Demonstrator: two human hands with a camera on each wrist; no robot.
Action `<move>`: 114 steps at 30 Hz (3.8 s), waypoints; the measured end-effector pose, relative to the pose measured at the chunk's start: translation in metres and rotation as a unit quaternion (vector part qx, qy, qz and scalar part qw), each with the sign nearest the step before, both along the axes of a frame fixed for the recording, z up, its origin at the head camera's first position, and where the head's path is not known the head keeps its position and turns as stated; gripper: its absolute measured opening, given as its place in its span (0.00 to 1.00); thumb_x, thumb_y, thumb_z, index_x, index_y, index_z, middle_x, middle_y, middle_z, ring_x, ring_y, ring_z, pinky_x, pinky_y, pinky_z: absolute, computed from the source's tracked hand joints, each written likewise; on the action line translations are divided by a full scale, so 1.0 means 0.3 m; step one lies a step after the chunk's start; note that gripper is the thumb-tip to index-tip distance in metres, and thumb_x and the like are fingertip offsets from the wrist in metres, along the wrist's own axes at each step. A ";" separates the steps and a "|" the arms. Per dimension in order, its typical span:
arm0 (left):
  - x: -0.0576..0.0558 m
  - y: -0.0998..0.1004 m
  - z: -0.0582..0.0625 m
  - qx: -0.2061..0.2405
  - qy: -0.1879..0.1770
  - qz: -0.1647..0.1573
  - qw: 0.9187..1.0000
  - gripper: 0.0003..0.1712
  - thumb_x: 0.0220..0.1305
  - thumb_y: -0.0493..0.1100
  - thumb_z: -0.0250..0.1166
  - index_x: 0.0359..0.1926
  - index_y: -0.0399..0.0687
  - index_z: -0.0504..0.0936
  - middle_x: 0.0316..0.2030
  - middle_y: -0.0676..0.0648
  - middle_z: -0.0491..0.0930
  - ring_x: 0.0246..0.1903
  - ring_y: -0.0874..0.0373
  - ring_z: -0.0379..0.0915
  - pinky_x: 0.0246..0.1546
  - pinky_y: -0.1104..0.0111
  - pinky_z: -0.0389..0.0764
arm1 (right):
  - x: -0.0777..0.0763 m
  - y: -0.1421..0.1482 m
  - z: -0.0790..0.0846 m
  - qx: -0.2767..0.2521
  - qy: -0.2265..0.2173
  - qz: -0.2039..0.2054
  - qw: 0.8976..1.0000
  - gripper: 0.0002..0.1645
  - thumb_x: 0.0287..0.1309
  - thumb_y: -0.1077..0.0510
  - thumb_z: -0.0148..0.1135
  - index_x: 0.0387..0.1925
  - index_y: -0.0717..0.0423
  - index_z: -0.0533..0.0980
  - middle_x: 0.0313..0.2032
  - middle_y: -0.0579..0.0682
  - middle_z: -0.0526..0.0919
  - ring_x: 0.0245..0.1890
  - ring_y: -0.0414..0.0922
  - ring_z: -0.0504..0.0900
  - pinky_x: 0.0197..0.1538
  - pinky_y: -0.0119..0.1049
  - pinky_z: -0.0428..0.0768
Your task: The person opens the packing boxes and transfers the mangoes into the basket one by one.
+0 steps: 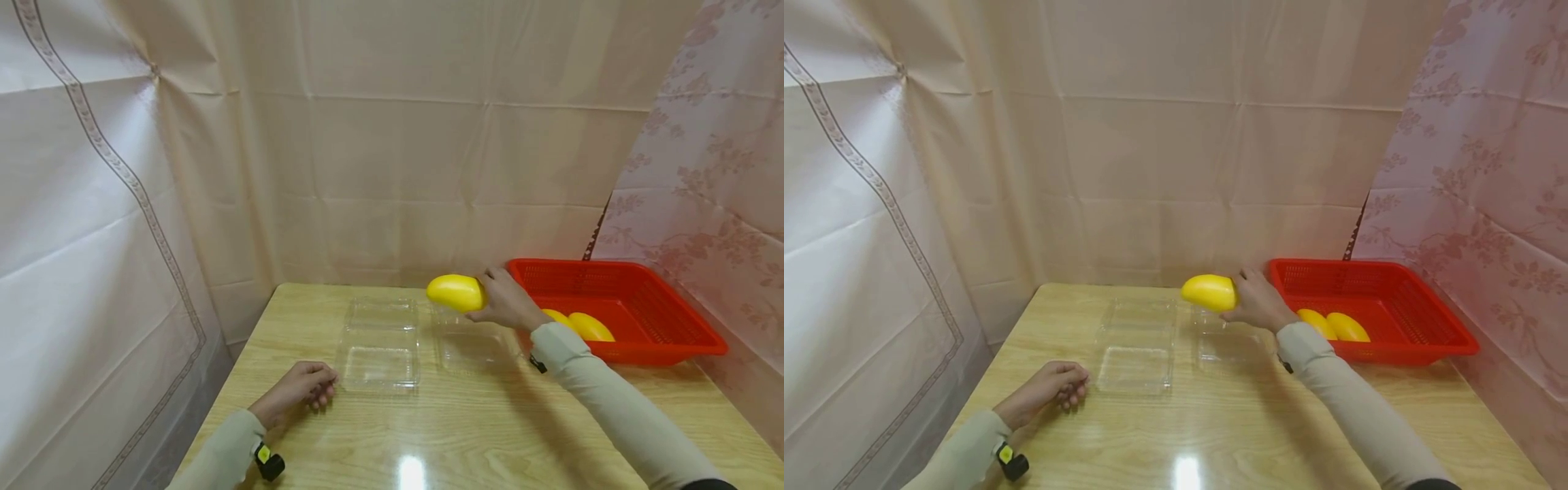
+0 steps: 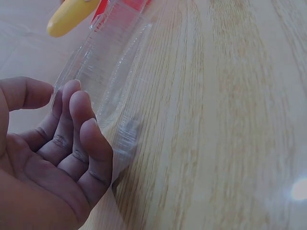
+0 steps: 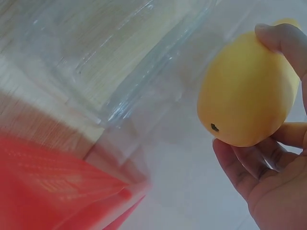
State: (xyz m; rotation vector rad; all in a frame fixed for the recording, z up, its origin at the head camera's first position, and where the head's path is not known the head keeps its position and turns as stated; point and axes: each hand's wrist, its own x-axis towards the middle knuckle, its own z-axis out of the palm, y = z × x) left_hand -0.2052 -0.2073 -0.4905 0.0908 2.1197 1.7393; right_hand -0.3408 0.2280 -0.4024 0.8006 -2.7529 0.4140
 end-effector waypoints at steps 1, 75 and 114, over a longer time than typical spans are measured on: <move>0.001 0.000 0.001 0.000 0.000 0.000 1.000 0.18 0.79 0.44 0.56 0.46 0.29 0.81 0.31 0.43 0.82 0.25 0.59 0.74 0.26 0.68 0.77 | 0.001 0.005 0.000 -0.002 0.000 -0.002 1.000 0.46 0.42 0.42 0.84 0.56 0.65 0.76 0.50 0.58 0.75 0.46 0.54 0.72 0.49 0.49 0.78; -0.005 0.005 -0.017 -0.002 -0.001 -0.013 1.000 0.18 0.80 0.45 0.55 0.45 0.30 0.80 0.30 0.44 0.82 0.24 0.60 0.74 0.26 0.68 0.77 | 0.018 0.341 0.027 -0.076 -0.024 -0.149 0.986 0.44 0.53 0.41 0.77 0.54 0.74 0.72 0.44 0.64 0.72 0.42 0.60 0.68 0.40 0.49 0.71; -0.004 0.014 -0.009 -0.005 0.000 -0.011 1.000 0.19 0.80 0.46 0.56 0.45 0.31 0.81 0.31 0.44 0.82 0.25 0.59 0.74 0.26 0.67 0.76 | 0.028 0.536 -0.007 -0.043 -0.008 -0.185 0.982 0.42 0.50 0.41 0.78 0.44 0.76 0.72 0.35 0.66 0.72 0.37 0.62 0.69 0.35 0.46 0.67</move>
